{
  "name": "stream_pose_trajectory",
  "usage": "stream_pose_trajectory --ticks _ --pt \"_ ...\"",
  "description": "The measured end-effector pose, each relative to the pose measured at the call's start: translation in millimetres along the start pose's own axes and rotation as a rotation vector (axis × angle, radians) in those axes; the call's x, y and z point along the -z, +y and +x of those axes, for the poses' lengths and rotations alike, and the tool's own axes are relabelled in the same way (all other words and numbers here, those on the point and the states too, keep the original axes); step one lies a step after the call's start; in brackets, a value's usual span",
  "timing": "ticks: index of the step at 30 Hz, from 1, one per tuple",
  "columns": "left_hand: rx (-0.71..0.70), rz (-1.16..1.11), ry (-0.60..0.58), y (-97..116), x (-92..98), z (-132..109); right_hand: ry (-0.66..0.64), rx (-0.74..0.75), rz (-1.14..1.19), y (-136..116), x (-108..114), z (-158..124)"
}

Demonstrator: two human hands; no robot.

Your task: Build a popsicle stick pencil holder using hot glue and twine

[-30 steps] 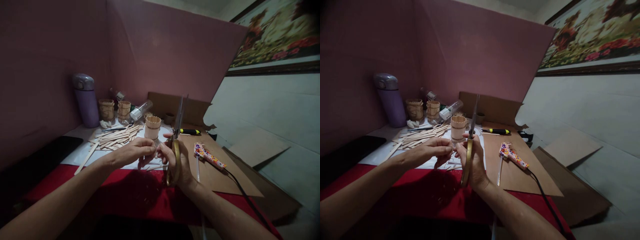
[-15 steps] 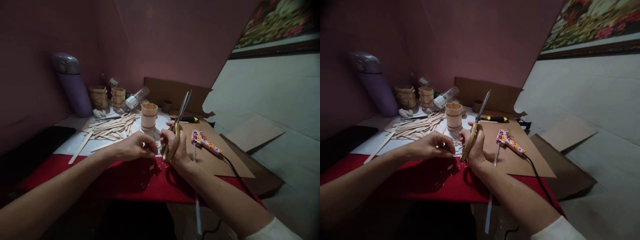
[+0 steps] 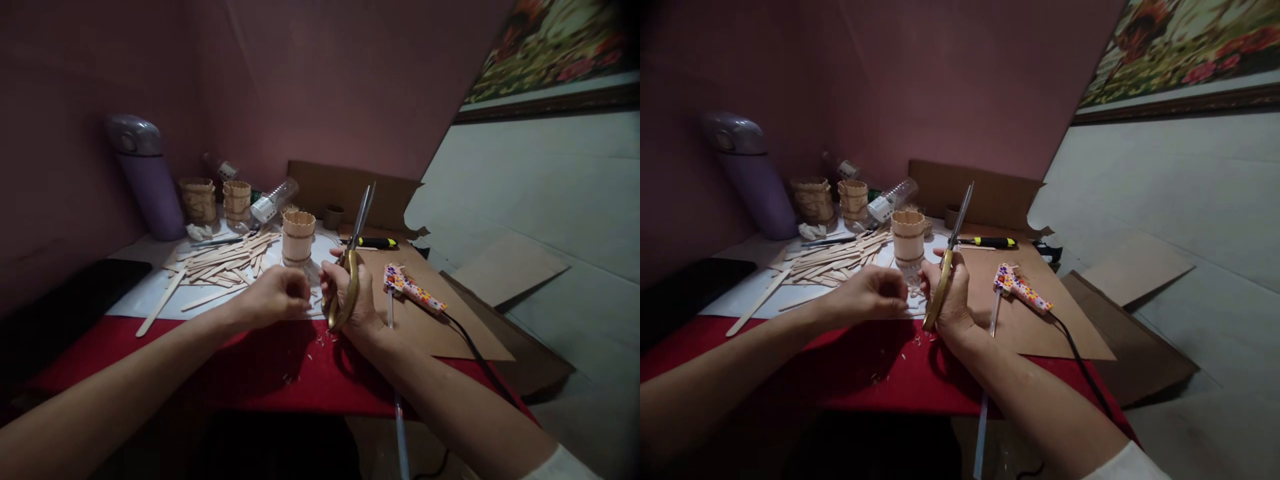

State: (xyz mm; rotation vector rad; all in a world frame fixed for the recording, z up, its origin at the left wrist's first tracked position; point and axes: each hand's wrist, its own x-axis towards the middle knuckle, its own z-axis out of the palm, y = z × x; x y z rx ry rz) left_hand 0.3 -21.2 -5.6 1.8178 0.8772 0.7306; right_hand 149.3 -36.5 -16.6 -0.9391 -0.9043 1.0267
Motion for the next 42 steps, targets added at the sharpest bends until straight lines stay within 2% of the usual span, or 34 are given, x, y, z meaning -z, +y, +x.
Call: stream_pose_trajectory --ticks 2,4,8,13,22,24,29,42 --pt "0.011 -0.270 0.206 -2 7.6 5 -0.045 -0.020 -0.008 -1 -1 -1" --pt "0.024 -0.461 0.339 -1 13.8 7 -0.105 -0.025 -0.024 -3 -3 -4" --pt "0.017 -0.608 0.423 5 15.6 5 -0.182 0.013 -0.080 -3 -6 -10" --pt "-0.030 -0.574 0.425 10 8.9 2 -0.232 0.042 -0.054 3 -6 -8" --pt "-0.084 -0.525 0.382 9 5.7 1 -0.214 0.106 -0.066 2 -5 -11" --pt "-0.074 -0.517 0.388 8 6.1 1 -0.190 0.101 -0.071 2 -4 -11" --pt "-0.026 -0.424 0.268 5 6.9 2 -0.193 0.091 -0.080 2 -3 -9" --pt "0.045 -0.392 0.216 9 8.4 2 -0.166 0.138 -0.065 0 -1 -7"
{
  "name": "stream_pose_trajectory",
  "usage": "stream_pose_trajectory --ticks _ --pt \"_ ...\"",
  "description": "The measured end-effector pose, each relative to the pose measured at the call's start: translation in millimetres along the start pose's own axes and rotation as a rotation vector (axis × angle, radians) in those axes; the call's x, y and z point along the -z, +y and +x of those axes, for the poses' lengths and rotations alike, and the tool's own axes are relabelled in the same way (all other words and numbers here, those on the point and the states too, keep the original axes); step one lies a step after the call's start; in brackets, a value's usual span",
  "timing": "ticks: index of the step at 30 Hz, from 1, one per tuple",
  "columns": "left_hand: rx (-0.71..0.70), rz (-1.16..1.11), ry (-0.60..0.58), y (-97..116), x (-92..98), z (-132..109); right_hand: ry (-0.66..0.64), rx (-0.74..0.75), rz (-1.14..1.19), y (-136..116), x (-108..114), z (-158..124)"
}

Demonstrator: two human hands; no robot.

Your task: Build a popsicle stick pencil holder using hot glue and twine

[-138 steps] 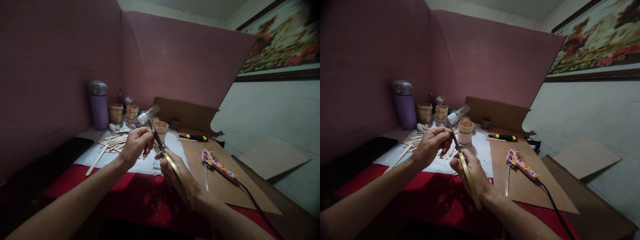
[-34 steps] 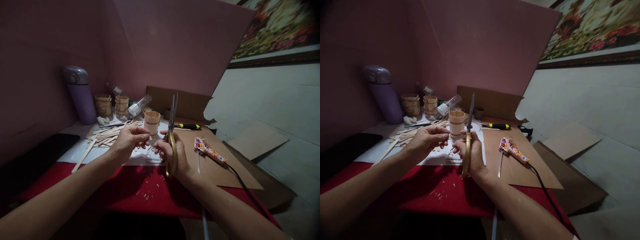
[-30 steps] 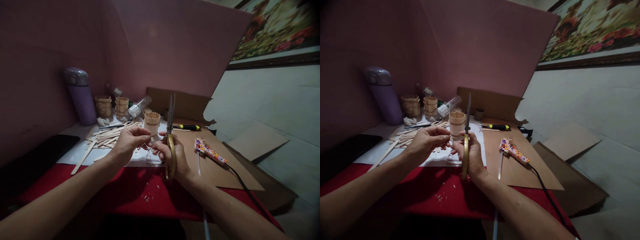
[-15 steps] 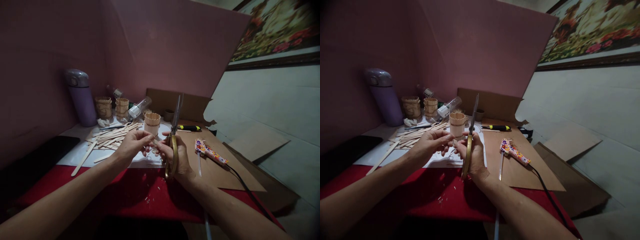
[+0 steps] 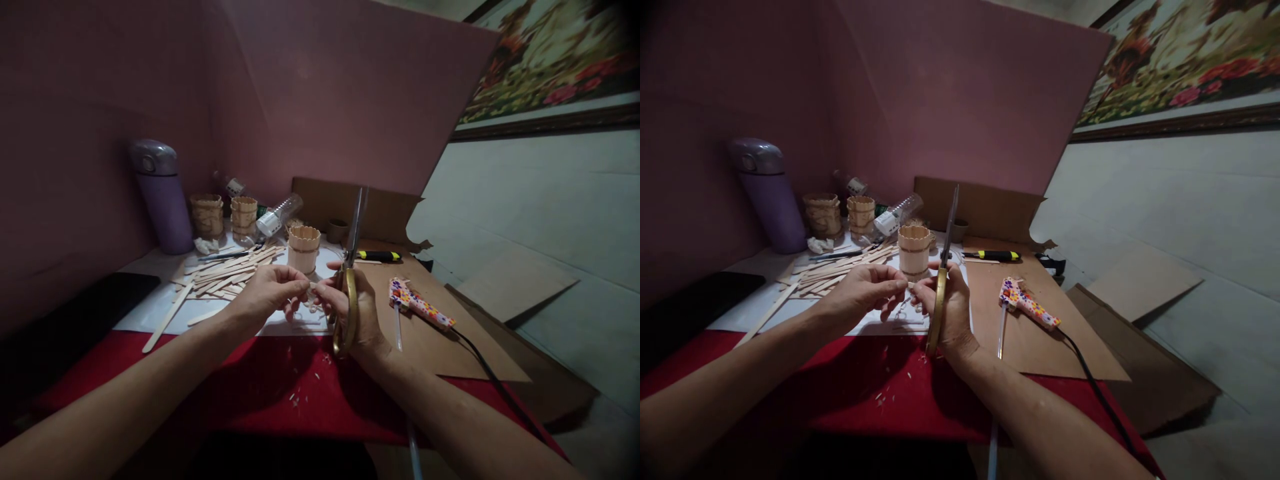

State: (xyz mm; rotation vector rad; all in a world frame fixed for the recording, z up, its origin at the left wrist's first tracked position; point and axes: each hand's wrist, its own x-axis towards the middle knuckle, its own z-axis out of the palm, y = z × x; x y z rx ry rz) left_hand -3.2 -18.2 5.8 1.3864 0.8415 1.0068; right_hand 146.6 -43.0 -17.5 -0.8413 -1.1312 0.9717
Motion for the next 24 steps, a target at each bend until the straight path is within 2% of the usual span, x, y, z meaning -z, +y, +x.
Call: stream_pose_trajectory --ticks 18,24 --pt "0.057 0.027 -0.088 -2.6 3.9 1.2 -0.016 -0.023 0.007 -5.2 -1.1 -1.5" --pt "0.019 0.031 -0.038 -2.7 3.1 1.8 -0.029 -0.039 0.040 -5.0 -1.5 -2.1"
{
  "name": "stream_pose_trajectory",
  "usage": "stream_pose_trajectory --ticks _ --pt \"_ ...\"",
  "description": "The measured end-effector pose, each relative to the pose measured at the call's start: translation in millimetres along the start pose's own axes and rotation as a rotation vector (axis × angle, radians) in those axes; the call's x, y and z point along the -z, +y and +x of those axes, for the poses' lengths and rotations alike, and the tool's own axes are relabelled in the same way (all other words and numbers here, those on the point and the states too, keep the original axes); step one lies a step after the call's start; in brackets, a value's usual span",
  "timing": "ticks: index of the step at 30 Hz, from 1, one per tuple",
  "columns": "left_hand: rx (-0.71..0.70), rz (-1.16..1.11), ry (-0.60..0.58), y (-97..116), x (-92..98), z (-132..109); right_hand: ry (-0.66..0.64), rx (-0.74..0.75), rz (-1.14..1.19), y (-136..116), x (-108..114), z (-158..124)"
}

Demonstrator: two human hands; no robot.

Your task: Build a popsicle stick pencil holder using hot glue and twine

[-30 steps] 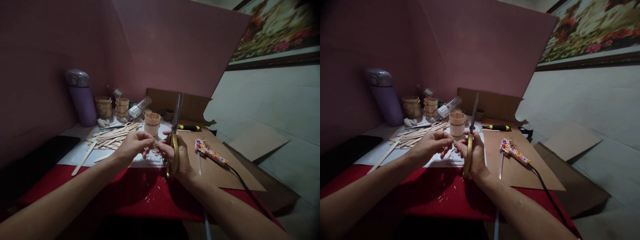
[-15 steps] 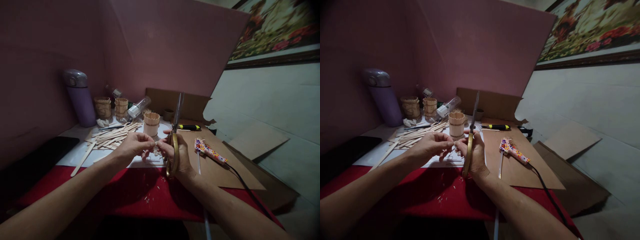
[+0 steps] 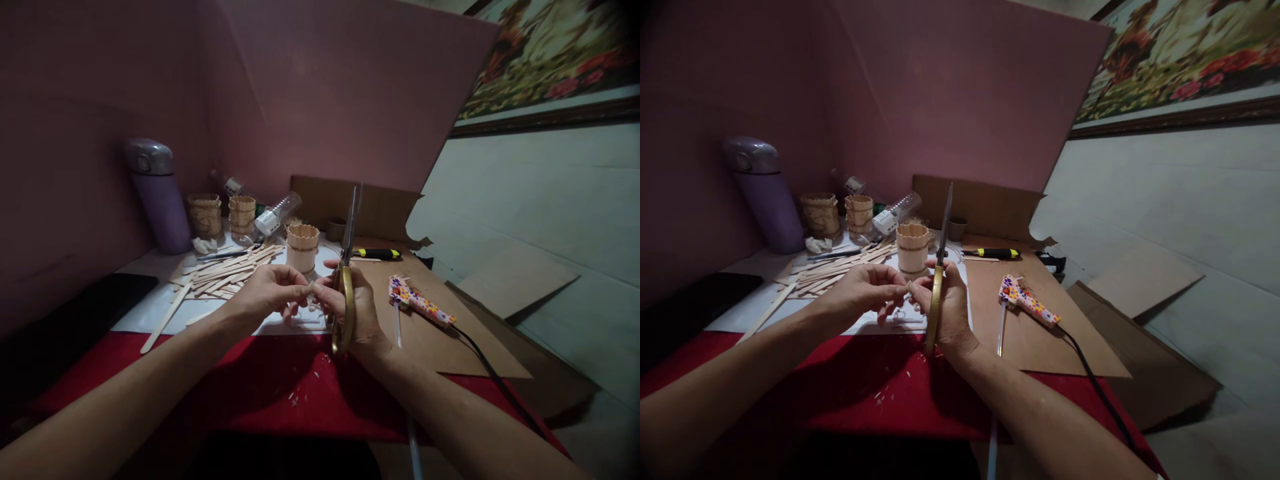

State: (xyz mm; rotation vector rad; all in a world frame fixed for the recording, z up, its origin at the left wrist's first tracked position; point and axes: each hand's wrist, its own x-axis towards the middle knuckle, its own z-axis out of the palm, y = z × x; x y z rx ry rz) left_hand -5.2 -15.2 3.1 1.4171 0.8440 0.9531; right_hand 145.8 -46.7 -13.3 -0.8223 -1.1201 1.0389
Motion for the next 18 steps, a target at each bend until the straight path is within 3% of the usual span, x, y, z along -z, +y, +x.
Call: stream_pose_trajectory --ticks 9,14,18 --pt "-0.012 -0.080 -0.021 1 2.1 0 -0.027 -0.048 -0.014 -2 -1 1" --pt "-0.099 -0.194 0.022 9 6.5 -2 -0.224 -0.165 -0.098 -10 0 -5" --pt "-0.145 -0.258 0.047 15 9.5 -3 -0.356 -0.168 -0.200 -15 1 -9"
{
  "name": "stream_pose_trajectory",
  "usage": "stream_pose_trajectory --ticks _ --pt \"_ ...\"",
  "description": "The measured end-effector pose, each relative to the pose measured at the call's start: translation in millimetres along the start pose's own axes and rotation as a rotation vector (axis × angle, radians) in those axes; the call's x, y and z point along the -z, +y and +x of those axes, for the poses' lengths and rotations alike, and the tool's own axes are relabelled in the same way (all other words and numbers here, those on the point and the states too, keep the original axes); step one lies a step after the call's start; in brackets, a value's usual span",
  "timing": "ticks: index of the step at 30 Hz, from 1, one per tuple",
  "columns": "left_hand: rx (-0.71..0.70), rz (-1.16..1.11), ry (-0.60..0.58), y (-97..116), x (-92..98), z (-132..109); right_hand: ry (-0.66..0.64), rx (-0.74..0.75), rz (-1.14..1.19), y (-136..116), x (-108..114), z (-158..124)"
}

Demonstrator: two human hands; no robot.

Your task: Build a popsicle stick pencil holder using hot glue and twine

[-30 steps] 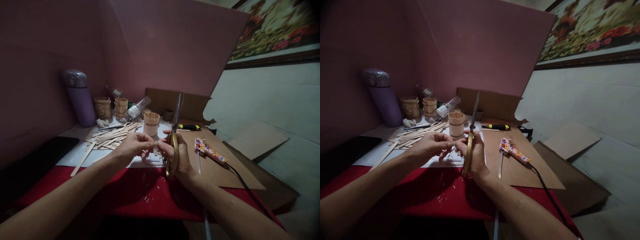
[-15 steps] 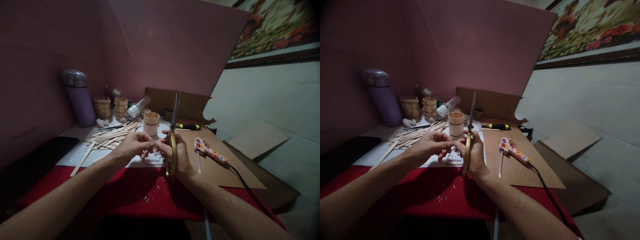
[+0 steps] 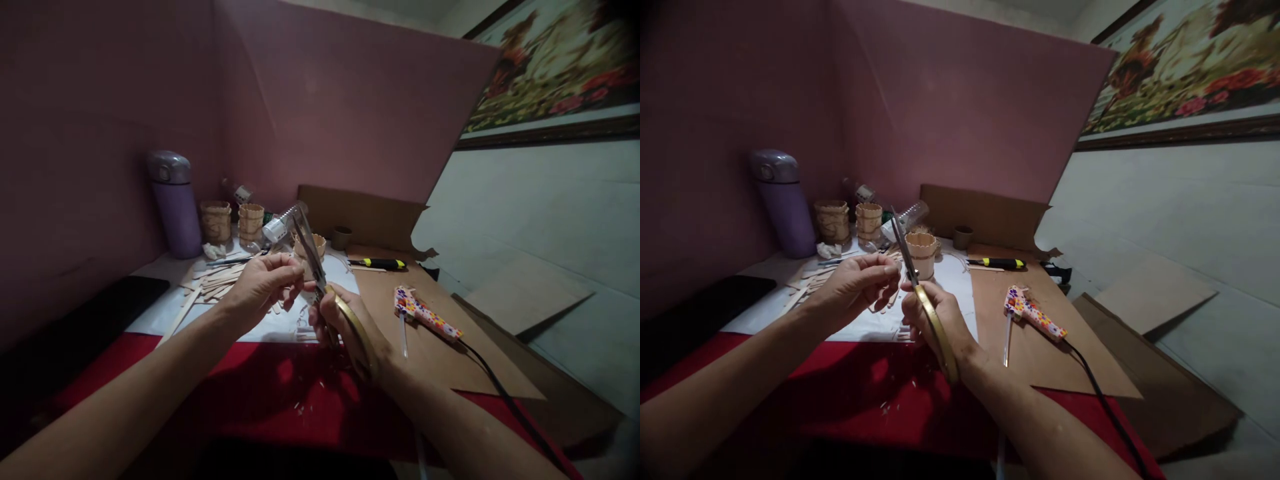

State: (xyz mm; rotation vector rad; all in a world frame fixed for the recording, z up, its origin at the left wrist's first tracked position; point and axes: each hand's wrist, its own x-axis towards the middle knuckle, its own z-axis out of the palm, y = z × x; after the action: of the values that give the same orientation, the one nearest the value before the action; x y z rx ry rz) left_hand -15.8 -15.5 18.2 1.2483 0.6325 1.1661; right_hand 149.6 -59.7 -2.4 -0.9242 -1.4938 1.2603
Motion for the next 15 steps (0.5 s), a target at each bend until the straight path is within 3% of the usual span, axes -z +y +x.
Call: stream_pose_trajectory --ticks 8,15 --pt "-0.104 -0.097 0.033 6 7.3 2 -0.124 0.043 -0.143 -1 3 0" --pt "-0.117 -0.079 0.030 8 10.9 4 -0.148 0.034 -0.184 3 4 0"
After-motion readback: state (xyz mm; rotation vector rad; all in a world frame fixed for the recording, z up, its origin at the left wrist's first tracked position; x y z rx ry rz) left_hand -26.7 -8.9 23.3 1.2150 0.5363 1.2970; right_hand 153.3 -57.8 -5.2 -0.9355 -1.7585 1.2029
